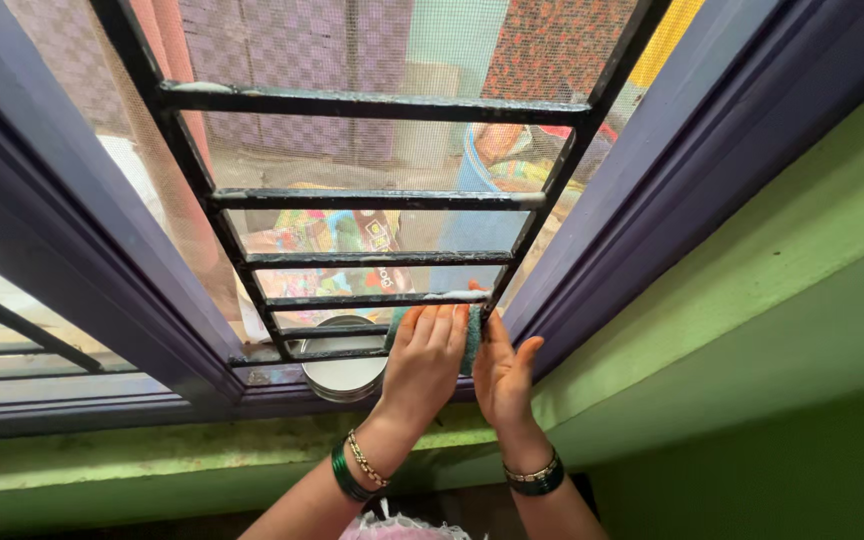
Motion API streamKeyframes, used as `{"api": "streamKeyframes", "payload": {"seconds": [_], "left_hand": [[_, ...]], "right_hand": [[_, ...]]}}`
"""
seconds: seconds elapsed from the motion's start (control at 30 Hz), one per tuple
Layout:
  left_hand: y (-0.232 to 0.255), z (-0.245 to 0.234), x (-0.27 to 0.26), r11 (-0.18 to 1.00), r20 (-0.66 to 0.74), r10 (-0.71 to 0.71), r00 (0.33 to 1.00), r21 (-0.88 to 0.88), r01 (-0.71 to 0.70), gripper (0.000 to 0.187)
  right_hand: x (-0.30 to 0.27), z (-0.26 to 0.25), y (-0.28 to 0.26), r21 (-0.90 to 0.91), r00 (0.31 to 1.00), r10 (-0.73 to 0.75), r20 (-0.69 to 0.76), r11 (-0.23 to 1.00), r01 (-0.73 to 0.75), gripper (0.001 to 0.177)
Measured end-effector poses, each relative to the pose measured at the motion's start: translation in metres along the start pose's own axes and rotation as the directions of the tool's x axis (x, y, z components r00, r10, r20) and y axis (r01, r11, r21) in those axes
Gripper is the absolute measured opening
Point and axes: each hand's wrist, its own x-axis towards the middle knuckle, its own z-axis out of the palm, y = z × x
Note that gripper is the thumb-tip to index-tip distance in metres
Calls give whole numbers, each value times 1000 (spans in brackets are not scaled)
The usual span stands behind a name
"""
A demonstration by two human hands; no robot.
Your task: The person cleans a window frame and bars with a sponge, starting by unlocking a padlock and then rubbing the purple frame and black metal bars with the sponge.
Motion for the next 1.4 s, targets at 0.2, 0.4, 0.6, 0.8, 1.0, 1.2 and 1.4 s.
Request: {"api": "streamKeyframes", "payload": {"seconds": [0.2,0.4,0.6,0.8,1.0,1.2,1.4], "left_hand": [[-11,22,12,983,214,14,977,-180,25,31],[-14,12,1,995,42,-29,999,-93,33,9],[-18,15,15,989,72,-1,997,-151,12,4],[-26,16,31,850,458,8,889,-472,236,8],[-51,8,-12,995,-69,98,993,-30,-100,23],[-27,33,6,982,33,127,991,-143,-121,5],[-35,31,-2,986,4,84,996,-144,-83,4]], "right_hand": [[9,-22,22,-54,997,69,-28,996,-71,109],[-6,-20,41,-252,979,-50,-198,968,-1,68],[1,-2,27,-788,953,-240,-185,615,2,43],[4,-18,35,-874,963,-257,-79,483,57,42],[-2,-33,48,-940,977,-172,-126,337,-62,23],[1,-51,76,-963,967,-235,-101,267,-36,39],[1,-47,79,-971,959,-231,-162,213,-113,45]]}}
